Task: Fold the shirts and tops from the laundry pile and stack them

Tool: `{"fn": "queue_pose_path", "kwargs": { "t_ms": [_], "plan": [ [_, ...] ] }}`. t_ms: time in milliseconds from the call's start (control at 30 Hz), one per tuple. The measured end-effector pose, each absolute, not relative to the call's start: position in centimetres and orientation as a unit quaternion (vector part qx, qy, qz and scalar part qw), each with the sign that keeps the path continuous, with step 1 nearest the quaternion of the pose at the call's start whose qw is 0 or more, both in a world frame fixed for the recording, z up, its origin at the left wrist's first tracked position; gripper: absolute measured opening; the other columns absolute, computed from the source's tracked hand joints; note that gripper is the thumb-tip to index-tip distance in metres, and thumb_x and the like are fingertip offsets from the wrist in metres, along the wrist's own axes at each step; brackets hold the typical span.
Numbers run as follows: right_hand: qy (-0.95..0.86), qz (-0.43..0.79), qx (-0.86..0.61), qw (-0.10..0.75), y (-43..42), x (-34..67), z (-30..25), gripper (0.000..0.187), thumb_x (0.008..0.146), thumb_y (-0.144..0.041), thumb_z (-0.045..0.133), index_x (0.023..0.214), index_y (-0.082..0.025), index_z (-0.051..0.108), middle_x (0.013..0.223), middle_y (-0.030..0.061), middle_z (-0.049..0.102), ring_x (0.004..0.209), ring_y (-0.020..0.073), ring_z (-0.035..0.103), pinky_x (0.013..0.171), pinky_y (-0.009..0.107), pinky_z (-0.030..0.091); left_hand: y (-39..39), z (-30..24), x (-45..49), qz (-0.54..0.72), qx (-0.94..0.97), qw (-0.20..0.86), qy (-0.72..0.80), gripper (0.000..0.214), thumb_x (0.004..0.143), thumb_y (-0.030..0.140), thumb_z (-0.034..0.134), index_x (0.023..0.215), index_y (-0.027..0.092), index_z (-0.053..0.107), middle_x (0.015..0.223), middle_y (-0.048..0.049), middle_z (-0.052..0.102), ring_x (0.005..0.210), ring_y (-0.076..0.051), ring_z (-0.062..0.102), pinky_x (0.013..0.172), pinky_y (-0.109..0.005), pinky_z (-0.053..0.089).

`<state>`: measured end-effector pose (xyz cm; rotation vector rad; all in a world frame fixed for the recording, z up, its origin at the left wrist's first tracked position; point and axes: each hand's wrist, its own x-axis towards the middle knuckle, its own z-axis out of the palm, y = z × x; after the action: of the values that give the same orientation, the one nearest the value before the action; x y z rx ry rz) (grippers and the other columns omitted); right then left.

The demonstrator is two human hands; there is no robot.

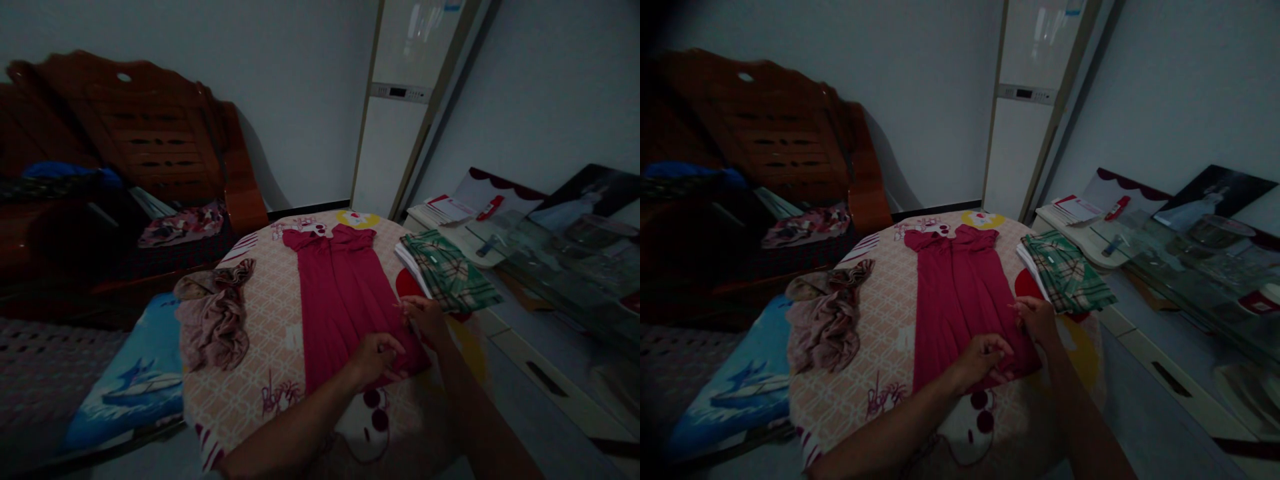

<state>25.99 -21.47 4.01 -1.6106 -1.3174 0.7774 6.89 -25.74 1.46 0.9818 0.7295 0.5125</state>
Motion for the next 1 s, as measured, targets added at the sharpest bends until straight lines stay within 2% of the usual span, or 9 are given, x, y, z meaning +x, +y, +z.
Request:
{"fn": "queue_pose_path", "kwargs": {
  "t_ms": [133, 267, 400, 467, 600, 667, 733, 867, 1000],
  "plan": [
    [-0.612, 0.245, -0.638, 0.398, -24.1, 25.9, 5.1, 0.03, 0.076, -0.039, 0.059, 0.086, -0.017, 0.076, 0.072, 0.0058, 0.074, 0.067, 0.0199, 0.066, 0.063, 0.03, 0.05, -26.9, 1.4, 5.6, 0.104, 0.456, 0.805, 0.364, 0.028, 0.082, 0.038, 0.062, 0.096, 0.016, 0.053, 0.059, -0.0008, 0.063, 0.05, -0.016, 0.064, 0.049, -0.025, 0.052],
    [-0.637, 0.194, -0.667, 0.334, -25.3, 26.1, 5.0, 0.024, 0.075, -0.035, 0.057, 0.081, -0.019, 0.075, 0.077, 0.0051, 0.074, 0.073, 0.0202, 0.066, 0.066, 0.029, 0.045, -26.5, 2.2, 3.4, -0.02, 0.538, 0.784, 0.31, 0.023, 0.082, 0.037, 0.062, 0.091, 0.016, 0.058, 0.061, -0.0028, 0.066, 0.047, -0.015, 0.063, 0.048, -0.025, 0.05],
    [-0.618, 0.111, -0.748, 0.216, -26.8, 26.9, 3.8, 0.02, 0.079, -0.033, 0.058, 0.069, -0.019, 0.069, 0.072, 0.0054, 0.071, 0.069, 0.0177, 0.061, 0.063, 0.027, 0.037, -25.0, 3.5, 2.3, 0.102, 0.67, 0.627, 0.385, 0.013, 0.084, 0.022, 0.054, 0.082, 0.014, 0.063, 0.062, -0.0016, 0.064, 0.053, -0.014, 0.063, 0.055, -0.026, 0.051],
    [-0.61, 0.082, -0.771, 0.167, -27.7, 27.1, 3.1, 0.022, 0.082, -0.034, 0.058, 0.069, -0.019, 0.067, 0.072, 0.0057, 0.07, 0.069, 0.0166, 0.06, 0.062, 0.027, 0.034, -24.5, 3.7, 2.4, 0.17, 0.737, 0.512, 0.407, 0.015, 0.081, 0.013, 0.052, 0.086, 0.014, 0.067, 0.073, -0.0034, 0.068, 0.068, -0.016, 0.068, 0.067, -0.028, 0.054],
    [-0.603, 0.092, -0.782, 0.13, -29.1, 27.4, 2.4, 0.021, 0.084, -0.035, 0.058, 0.073, -0.019, 0.065, 0.076, 0.0048, 0.069, 0.069, 0.0148, 0.057, 0.062, 0.026, 0.032, -24.4, 2.9, 3.5, 0.223, 0.848, 0.344, 0.336, 0.045, 0.08, 0.003, 0.048, 0.116, 0.021, 0.067, 0.122, -0.0072, 0.065, 0.114, -0.019, 0.06, 0.097, -0.031, 0.049],
    [-0.607, 0.116, -0.774, 0.135, -29.4, 27.6, 2.5, 0.02, 0.083, -0.033, 0.058, 0.069, -0.019, 0.064, 0.073, 0.0038, 0.068, 0.068, 0.0145, 0.057, 0.062, 0.025, 0.032, -24.5, 2.3, 4.2, 0.199, 0.884, 0.291, 0.307, 0.052, 0.083, 0.003, 0.045, 0.127, 0.025, 0.061, 0.139, -0.0073, 0.054, 0.123, -0.019, 0.055, 0.099, -0.032, 0.048],
    [-0.606, 0.146, -0.767, 0.155, -29.4, 27.9, 2.8, 0.02, 0.08, -0.03, 0.057, 0.065, -0.018, 0.063, 0.068, 0.0027, 0.066, 0.066, 0.0144, 0.056, 0.061, 0.025, 0.032, -24.7, 1.8, 4.7, 0.165, 0.911, 0.253, 0.282, 0.047, 0.087, 0.006, 0.045, 0.126, 0.026, 0.061, 0.145, -0.0067, 0.048, 0.122, -0.02, 0.056, 0.095, -0.032, 0.05],
    [-0.577, 0.163, -0.78, 0.182, -29.6, 28.5, 2.9, 0.023, 0.078, -0.028, 0.058, 0.057, -0.018, 0.061, 0.06, 0.0014, 0.061, 0.06, 0.0134, 0.054, 0.058, 0.025, 0.03, -24.7, 1.7, 5.0, 0.137, 0.931, 0.221, 0.257, 0.027, 0.092, 0.013, 0.045, 0.108, 0.023, 0.064, 0.124, -0.006, 0.061, 0.106, -0.018, 0.061, 0.085, -0.028, 0.05],
    [-0.566, 0.131, -0.802, 0.138, -29.8, 28.4, 2.4, 0.023, 0.078, -0.027, 0.06, 0.057, -0.018, 0.06, 0.064, 0.0037, 0.063, 0.061, 0.0132, 0.053, 0.058, 0.026, 0.028, -24.5, 2.2, 4.5, 0.144, 0.929, 0.234, 0.248, 0.021, 0.091, 0.011, 0.044, 0.098, 0.02, 0.061, 0.101, -0.0035, 0.064, 0.09, -0.015, 0.06, 0.077, -0.024, 0.047]
  ]
}}
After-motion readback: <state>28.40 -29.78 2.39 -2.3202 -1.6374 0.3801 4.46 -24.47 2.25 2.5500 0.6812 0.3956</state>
